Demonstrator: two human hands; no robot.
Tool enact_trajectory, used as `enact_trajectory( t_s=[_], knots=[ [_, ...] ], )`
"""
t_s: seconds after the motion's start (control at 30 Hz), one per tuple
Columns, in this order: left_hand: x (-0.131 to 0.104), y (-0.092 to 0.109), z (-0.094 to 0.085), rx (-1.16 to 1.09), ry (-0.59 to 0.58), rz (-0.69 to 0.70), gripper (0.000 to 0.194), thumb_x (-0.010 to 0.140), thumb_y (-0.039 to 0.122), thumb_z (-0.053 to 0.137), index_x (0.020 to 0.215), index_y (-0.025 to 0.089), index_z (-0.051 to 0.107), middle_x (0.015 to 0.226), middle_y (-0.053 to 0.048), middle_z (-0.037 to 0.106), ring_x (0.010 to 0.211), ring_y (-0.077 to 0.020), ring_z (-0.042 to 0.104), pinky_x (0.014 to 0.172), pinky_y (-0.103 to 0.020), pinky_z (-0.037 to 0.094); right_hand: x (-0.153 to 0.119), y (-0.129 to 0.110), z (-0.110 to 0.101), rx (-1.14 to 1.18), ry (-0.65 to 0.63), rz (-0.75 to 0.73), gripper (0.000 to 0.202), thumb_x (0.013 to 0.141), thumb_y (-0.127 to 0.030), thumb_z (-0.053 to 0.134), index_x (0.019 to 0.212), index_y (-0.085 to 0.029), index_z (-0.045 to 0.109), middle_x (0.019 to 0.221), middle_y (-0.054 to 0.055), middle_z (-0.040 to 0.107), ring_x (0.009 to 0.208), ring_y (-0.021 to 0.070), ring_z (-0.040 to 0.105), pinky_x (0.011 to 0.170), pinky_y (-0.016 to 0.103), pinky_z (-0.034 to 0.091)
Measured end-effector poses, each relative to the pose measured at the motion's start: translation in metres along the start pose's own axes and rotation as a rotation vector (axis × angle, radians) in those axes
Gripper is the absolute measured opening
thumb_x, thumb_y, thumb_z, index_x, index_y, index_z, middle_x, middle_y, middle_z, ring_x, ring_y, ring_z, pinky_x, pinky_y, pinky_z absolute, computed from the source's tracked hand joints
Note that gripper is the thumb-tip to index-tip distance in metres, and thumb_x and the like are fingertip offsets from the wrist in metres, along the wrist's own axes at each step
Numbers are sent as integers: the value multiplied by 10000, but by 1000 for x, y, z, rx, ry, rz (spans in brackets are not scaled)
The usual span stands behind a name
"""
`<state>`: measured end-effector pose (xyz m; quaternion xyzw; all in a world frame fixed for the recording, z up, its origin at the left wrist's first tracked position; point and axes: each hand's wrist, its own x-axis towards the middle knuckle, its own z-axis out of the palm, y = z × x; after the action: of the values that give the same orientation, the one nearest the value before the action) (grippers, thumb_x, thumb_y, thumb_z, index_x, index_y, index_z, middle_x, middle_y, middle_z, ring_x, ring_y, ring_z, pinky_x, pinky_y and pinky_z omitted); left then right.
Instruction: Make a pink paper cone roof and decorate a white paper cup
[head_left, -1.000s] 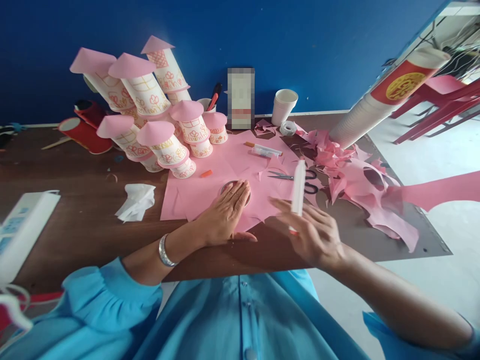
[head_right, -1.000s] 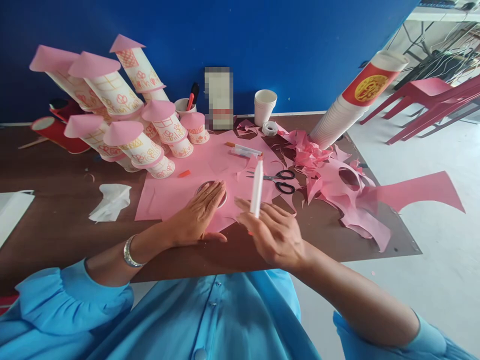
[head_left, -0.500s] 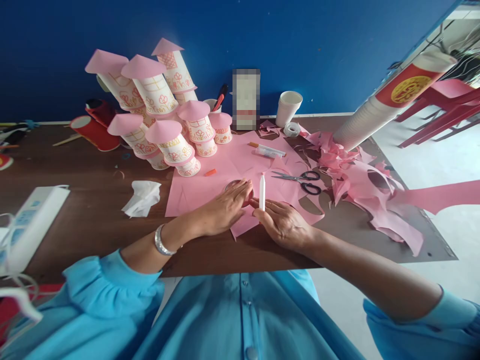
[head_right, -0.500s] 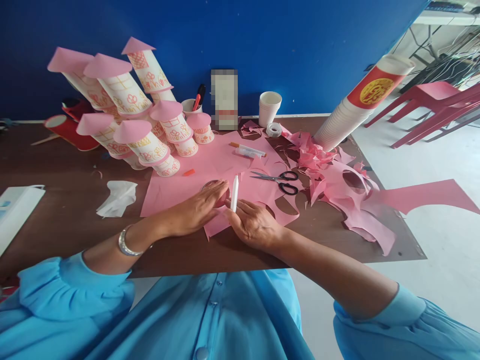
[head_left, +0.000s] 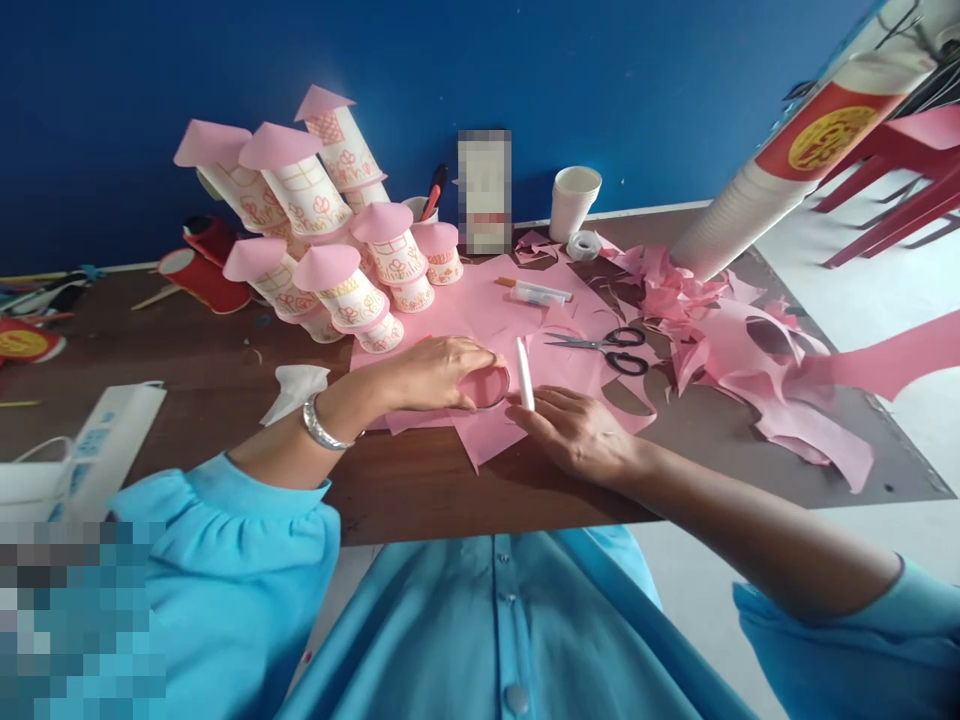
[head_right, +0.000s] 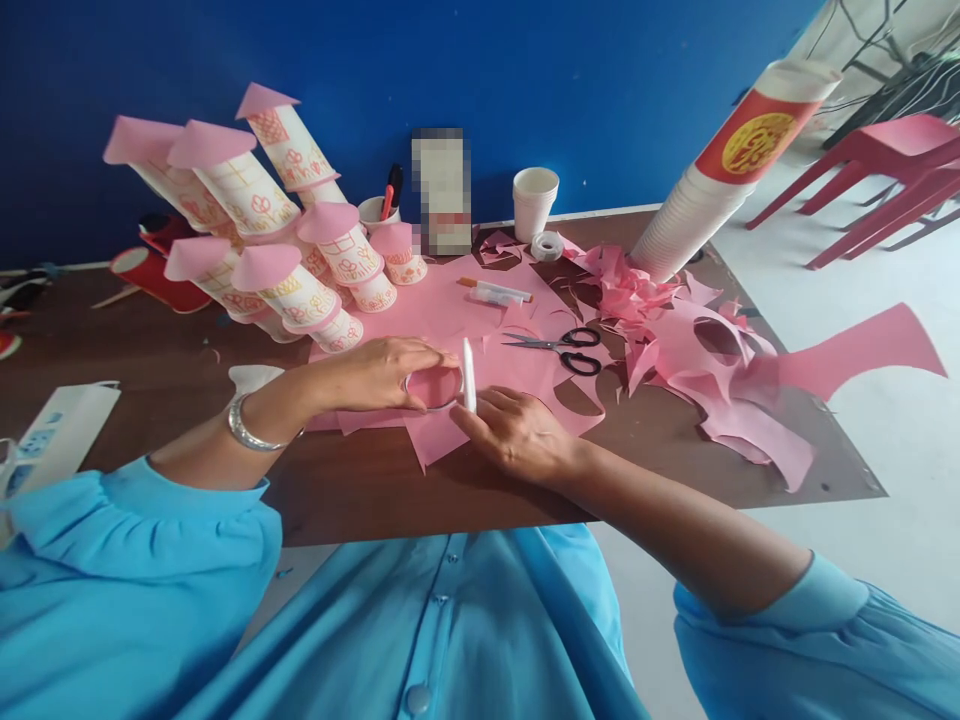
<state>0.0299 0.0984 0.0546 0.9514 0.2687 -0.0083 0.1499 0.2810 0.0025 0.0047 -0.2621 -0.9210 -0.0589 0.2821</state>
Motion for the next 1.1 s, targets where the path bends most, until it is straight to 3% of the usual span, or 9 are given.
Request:
enact_trajectory(
  t_s=[0.1,0.17,0.27,0.37,0.47,0.6,0.77,1.1],
  knots=[
    [4,0,-3,4,-61,2,548,838,248,781,1366,243,639,1234,-61,765,1165,-261,699,958,-349,522,-2,-10,-22,-65,88,-83,371,1001,-95,561,1348,-222,601,736,-18,629,600,141,554,547,303,488],
    [8,0,-6,32,-84,3,566,813,252,800,1357,239,645,1192,-59,773,1169,-276,689,982,-369,515,0,-25,-35,-66,147,-153,302,958,-170,691,1258,-205,687,779,11,652,648,155,591,525,316,493],
    [14,2,-9,60,-105,-3,541,790,246,804,1311,228,660,1188,-54,781,1164,-278,694,1093,-415,472,10,-52,-40,-10,133,-265,129,945,-163,714,1046,-234,755,790,7,670,680,152,607,484,313,480],
    [16,2,-8,53,-119,13,557,785,244,809,1317,235,646,1246,-37,780,1170,-249,709,1255,-453,325,28,-70,-28,-56,121,-342,71,965,-161,683,949,-150,751,751,26,646,621,137,565,456,307,432],
    [16,1,-5,50,-110,8,579,777,246,818,1327,229,641,1275,-42,775,1192,-251,706,1292,-458,270,51,-75,-6,-177,111,-369,145,984,-133,615,937,-102,749,733,42,635,588,133,528,456,305,381],
    [14,-1,-3,43,-89,6,563,780,252,819,1317,235,650,1267,-48,772,1194,-260,698,1249,-463,335,75,-74,21,-290,63,-378,197,982,-91,548,876,-106,714,764,68,656,582,143,488,476,320,321],
    [15,-3,-1,65,-79,21,500,774,278,826,1249,220,680,1241,-65,773,1158,-272,697,1161,-442,422,82,-73,46,-311,-56,-259,243,953,-28,489,798,-126,649,691,58,592,579,160,457,470,330,267],
    [15,-3,-1,43,-70,23,493,773,253,818,1246,205,688,1234,-75,780,1154,-274,710,1199,-451,388,83,-69,48,-316,-132,-176,252,944,0,436,840,-111,638,724,92,614,624,196,507,497,346,327]
  ],
)
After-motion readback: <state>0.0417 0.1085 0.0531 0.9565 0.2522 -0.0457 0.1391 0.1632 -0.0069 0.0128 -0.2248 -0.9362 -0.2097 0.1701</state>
